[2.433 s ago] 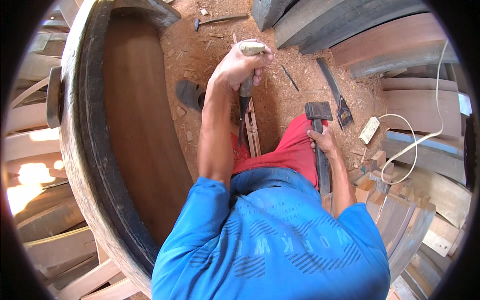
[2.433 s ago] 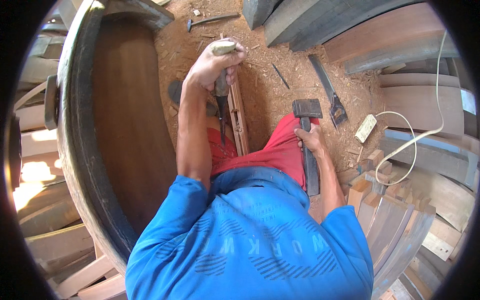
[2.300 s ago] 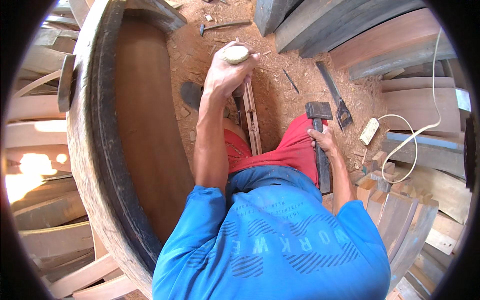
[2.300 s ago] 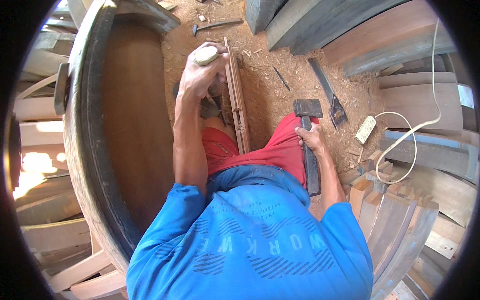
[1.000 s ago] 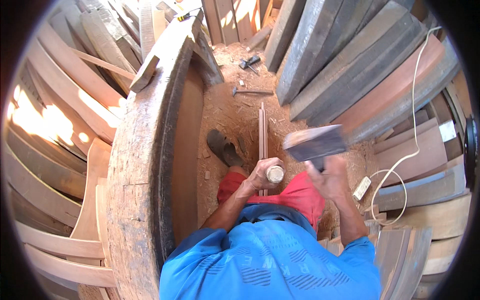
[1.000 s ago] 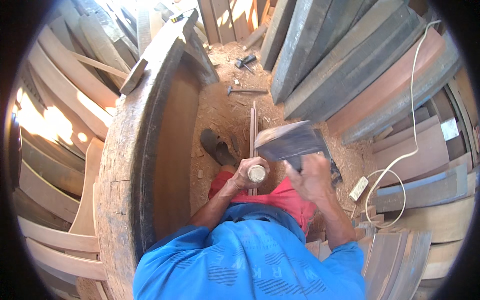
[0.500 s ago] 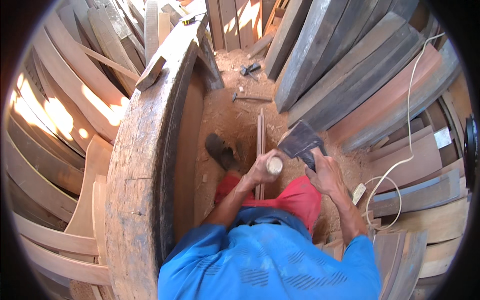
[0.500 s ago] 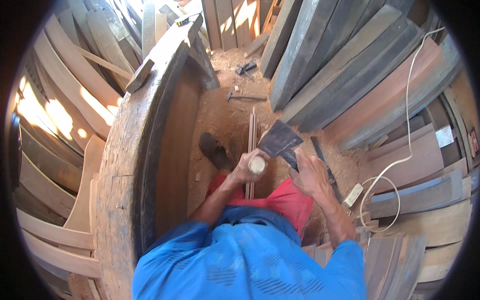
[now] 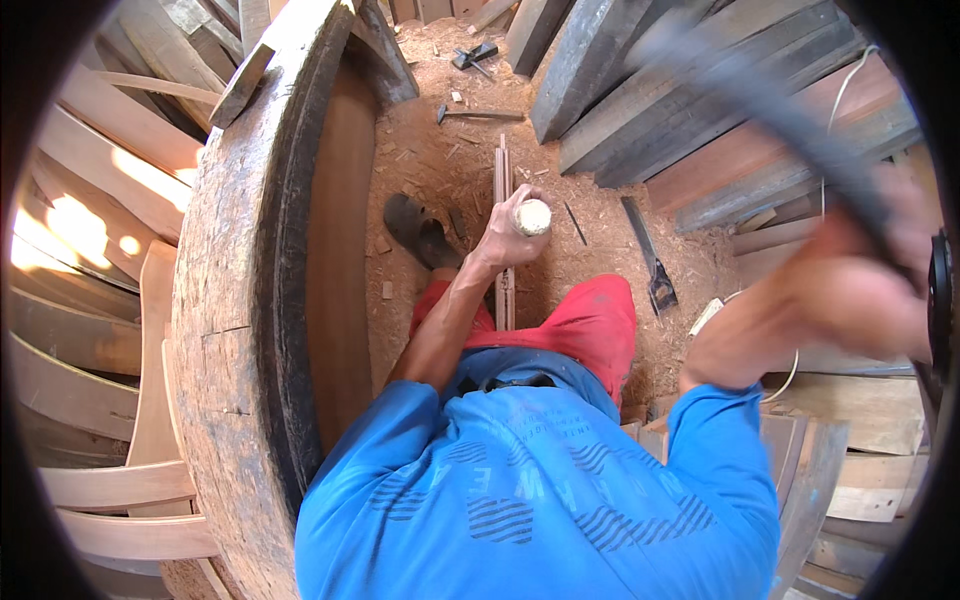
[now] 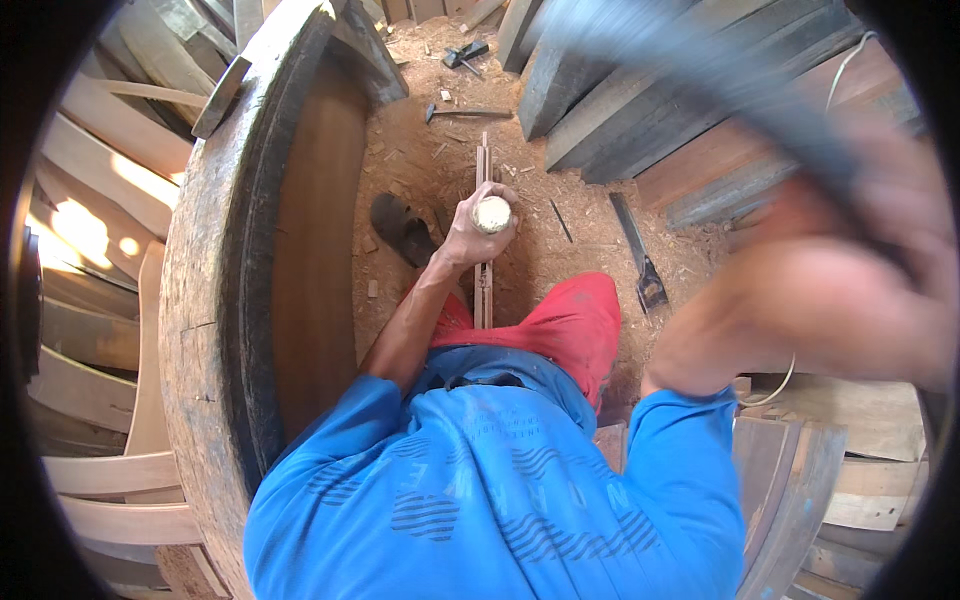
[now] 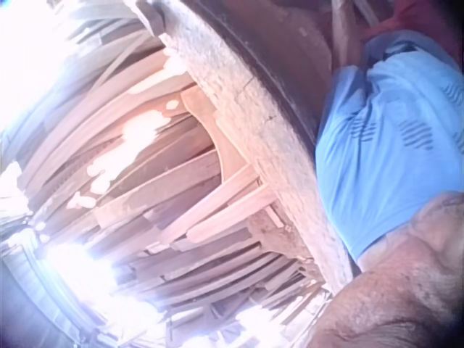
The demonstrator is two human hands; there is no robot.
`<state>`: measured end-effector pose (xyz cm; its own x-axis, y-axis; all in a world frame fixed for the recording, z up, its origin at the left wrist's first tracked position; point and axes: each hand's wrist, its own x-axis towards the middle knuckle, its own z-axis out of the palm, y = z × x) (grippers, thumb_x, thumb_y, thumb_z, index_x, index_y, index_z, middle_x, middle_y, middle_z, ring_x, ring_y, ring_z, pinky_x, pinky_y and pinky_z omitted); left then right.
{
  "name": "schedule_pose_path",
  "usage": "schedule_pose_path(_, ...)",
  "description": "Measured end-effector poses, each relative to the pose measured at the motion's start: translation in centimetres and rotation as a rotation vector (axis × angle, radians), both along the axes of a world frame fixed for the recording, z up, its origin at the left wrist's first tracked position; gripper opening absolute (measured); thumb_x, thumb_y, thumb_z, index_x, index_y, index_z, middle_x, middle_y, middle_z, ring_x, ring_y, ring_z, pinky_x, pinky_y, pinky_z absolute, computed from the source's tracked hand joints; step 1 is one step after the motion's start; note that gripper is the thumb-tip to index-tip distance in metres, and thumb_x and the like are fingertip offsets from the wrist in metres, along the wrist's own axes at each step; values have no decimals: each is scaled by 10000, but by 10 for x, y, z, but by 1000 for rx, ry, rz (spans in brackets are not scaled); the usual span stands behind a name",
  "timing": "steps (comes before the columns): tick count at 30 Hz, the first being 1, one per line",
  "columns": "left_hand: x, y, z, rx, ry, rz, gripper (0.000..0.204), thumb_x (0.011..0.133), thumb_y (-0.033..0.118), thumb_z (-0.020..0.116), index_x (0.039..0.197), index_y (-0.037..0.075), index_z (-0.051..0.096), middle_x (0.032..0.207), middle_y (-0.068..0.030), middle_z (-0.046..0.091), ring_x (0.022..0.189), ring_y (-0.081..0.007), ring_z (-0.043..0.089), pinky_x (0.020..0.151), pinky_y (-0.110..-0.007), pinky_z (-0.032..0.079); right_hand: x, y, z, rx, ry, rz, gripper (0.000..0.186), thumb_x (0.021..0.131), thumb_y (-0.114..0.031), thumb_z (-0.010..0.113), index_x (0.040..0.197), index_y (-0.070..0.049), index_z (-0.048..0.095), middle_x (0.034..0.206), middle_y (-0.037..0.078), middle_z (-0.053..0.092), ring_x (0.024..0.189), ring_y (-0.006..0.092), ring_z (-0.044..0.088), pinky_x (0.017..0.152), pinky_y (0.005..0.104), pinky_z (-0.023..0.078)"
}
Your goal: The person uses a hammer to strike a chisel, carving a groove into a piece of wood. They handle the wood piece by hand, clearing away shavings as they work.
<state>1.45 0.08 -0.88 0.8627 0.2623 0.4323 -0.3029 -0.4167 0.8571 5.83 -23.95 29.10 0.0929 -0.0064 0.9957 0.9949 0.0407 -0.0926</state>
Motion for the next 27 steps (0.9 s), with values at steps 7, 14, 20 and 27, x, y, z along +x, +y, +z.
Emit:
schedule_pose_path(7,-15,-2,-21,5,-89,-70,296,790,67,781,1039,45,623,959,-92,680,870,-170,684,794,-315,549,23,17,-177,-1275,879,-142,434,841,-147,719,1199,58,586,857,220,645,784,318,650,747,391,522)
schedule_pose_path(14,25,-2,6,-57,-192,367,223,844,13,756,983,25,583,832,-61,575,743,-149,589,710,-302,510,-20,-36,-284,-732,1335,154,264,788,-146,763,940,9,614,692,94,593,635,199,563,624,369,483)
schedule_pose_path(20,25,-5,-4,-50,-161,201,178,846,43,747,960,30,612,839,-106,676,770,-173,684,715,-309,550,-33,-73,-397,-1079,1645,42,172,809,-123,747,811,-21,608,664,44,636,591,151,631,558,356,514)
schedule_pose_path(27,113,58,-7,-144,271,470,189,839,86,735,986,26,633,880,-137,711,834,-213,718,775,-343,585,-4,-48,-391,-882,1827,185,127,839,-85,723,894,-18,629,643,35,618,515,117,600,466,306,484)
